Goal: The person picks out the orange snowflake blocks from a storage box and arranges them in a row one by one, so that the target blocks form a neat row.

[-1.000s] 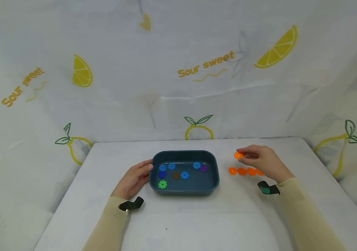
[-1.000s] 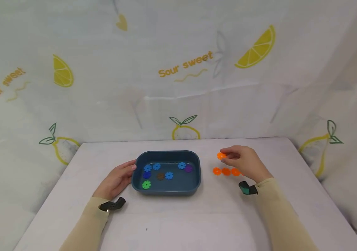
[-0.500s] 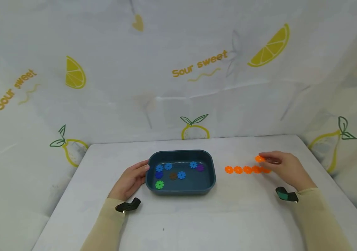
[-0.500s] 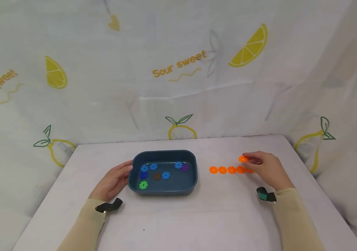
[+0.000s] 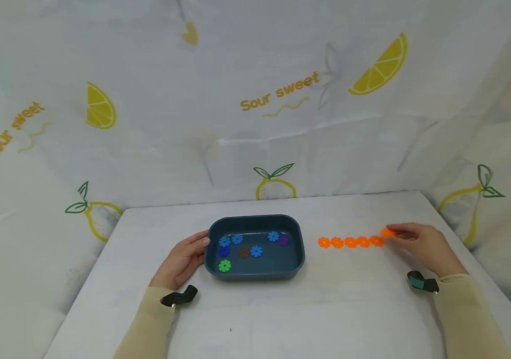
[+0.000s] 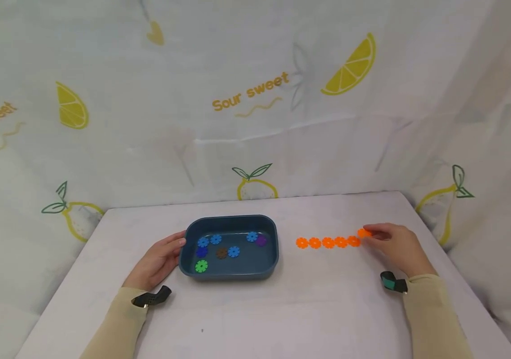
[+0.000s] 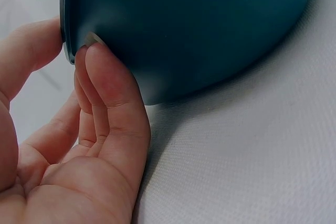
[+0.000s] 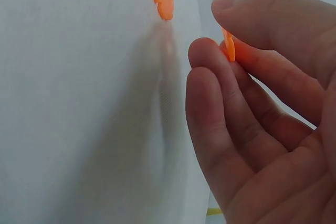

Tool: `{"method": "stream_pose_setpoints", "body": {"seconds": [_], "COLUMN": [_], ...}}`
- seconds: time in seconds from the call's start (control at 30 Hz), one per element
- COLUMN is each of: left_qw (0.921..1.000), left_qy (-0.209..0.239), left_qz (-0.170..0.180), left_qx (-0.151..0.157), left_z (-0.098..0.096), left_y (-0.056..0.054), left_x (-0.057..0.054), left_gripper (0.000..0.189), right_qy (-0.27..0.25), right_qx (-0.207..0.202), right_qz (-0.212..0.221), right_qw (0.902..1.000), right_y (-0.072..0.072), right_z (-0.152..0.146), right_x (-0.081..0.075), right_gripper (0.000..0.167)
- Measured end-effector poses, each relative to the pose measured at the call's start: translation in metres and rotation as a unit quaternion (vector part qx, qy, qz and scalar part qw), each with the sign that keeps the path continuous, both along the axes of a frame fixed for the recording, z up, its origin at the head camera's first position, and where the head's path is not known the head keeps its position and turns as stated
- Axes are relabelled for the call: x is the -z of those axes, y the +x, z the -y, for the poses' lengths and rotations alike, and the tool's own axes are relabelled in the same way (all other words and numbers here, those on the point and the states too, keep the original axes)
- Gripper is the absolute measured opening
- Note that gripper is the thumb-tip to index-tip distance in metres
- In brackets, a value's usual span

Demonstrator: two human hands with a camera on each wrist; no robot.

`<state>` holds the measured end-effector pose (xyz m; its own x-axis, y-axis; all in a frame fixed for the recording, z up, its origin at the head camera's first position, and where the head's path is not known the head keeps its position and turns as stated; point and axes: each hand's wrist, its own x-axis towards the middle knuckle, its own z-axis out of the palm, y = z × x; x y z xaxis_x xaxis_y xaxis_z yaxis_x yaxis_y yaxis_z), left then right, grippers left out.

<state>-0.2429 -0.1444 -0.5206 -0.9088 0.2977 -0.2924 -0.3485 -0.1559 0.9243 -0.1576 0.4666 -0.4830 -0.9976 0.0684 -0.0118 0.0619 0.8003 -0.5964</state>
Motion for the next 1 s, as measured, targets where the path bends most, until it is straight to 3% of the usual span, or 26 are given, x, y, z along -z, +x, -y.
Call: {"method": "stream_pose_setpoints", "body": {"seconds": [1.0], "left_qw": [0.9999], "left_qy": [0.006], "left_qz": [0.011], "left_qx": [-0.008], "left_z": [-0.0017], "left_y": [0.0009], "left_x": [-0.0019], "left_gripper": [0.059], "right_qy": [0.028], "right_qx": [0.009], "right_qz": [0.018], "right_qw": [0.9994], "right_y": [-0.001], "right_z": [-0.0028], "right_x": [0.0062], "right_gripper": [0.047]}}
